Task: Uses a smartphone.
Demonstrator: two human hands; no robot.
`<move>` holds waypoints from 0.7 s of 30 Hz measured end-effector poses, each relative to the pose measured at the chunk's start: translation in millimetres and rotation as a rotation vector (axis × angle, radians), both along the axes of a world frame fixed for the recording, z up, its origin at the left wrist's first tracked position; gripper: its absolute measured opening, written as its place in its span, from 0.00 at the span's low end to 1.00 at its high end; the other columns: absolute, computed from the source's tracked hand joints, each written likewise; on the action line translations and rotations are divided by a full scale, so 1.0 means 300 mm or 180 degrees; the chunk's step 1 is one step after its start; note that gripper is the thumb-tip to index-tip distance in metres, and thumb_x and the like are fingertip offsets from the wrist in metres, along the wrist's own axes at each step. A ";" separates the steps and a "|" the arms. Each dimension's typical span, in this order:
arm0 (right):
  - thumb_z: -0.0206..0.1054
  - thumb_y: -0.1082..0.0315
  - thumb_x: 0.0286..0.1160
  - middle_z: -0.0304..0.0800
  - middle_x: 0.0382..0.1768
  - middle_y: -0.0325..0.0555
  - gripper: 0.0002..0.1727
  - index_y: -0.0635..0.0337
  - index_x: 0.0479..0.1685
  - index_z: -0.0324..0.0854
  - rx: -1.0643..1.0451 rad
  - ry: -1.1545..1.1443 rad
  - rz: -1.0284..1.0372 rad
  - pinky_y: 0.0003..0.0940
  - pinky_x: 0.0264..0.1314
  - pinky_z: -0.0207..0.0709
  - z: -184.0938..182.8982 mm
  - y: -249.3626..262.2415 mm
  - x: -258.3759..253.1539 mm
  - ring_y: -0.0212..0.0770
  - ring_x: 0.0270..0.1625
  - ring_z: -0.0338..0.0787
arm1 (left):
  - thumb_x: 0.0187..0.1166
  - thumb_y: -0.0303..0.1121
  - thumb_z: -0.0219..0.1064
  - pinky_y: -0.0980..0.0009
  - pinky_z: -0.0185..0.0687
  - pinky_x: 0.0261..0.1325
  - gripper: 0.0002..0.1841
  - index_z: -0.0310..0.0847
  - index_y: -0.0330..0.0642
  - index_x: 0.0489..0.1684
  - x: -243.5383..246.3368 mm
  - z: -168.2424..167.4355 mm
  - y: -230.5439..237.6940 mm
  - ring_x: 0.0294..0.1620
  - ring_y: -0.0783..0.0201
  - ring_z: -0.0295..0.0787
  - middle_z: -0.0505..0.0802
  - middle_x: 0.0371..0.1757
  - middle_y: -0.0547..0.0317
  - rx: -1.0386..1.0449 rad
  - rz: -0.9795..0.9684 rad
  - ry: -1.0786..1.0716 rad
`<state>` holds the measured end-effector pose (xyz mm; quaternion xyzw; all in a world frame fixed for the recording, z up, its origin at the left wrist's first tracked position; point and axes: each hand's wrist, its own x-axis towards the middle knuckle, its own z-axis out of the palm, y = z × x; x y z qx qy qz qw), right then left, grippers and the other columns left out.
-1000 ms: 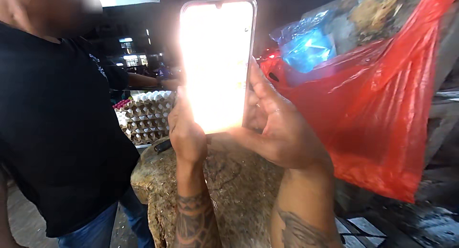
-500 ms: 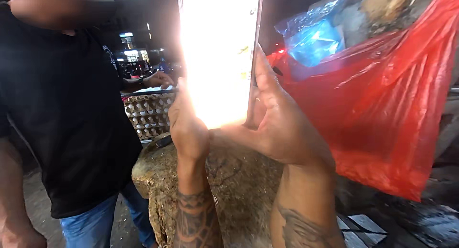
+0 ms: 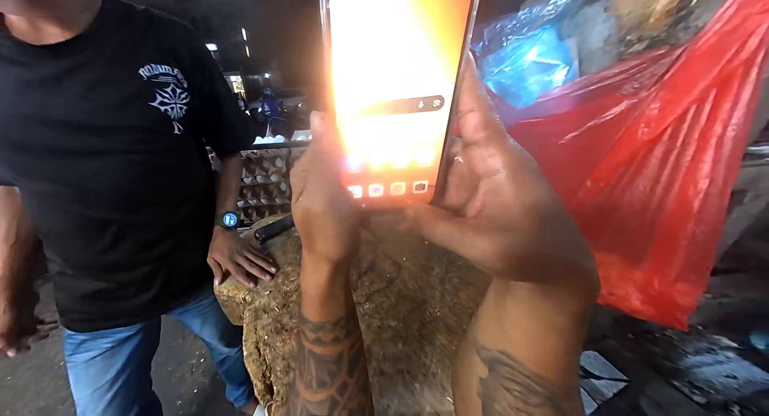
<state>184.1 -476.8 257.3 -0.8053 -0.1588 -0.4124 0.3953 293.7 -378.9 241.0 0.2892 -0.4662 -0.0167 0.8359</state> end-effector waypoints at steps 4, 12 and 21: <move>0.70 0.81 0.49 0.75 0.76 0.44 0.70 0.49 0.98 0.24 0.0068 -0.0042 0.0206 0.33 0.39 0.97 -0.008 -0.002 0.006 0.35 0.58 0.93 | 0.95 0.50 0.31 0.72 0.91 0.34 0.30 0.85 0.50 0.51 0.002 0.000 0.000 0.37 0.71 0.94 0.94 0.39 0.63 -0.0090 -0.0019 -0.0009; 0.60 0.83 0.58 0.75 0.77 0.46 0.62 0.53 0.98 0.24 -0.0001 -0.0200 0.0390 0.34 0.37 0.96 -0.019 -0.011 0.023 0.35 0.56 0.94 | 0.95 0.49 0.31 0.72 0.92 0.38 0.29 0.83 0.52 0.57 0.012 0.001 0.007 0.41 0.71 0.94 0.94 0.44 0.63 -0.0167 -0.0098 -0.0047; 0.70 0.79 0.56 0.84 0.66 0.44 0.68 0.48 0.98 0.22 -0.0145 -0.0122 0.0290 0.32 0.39 0.96 -0.025 0.015 0.022 0.34 0.46 0.95 | 0.95 0.50 0.29 0.73 0.91 0.29 0.31 0.83 0.50 0.52 0.024 0.005 0.019 0.34 0.70 0.94 0.94 0.38 0.62 -0.0181 -0.0144 0.0022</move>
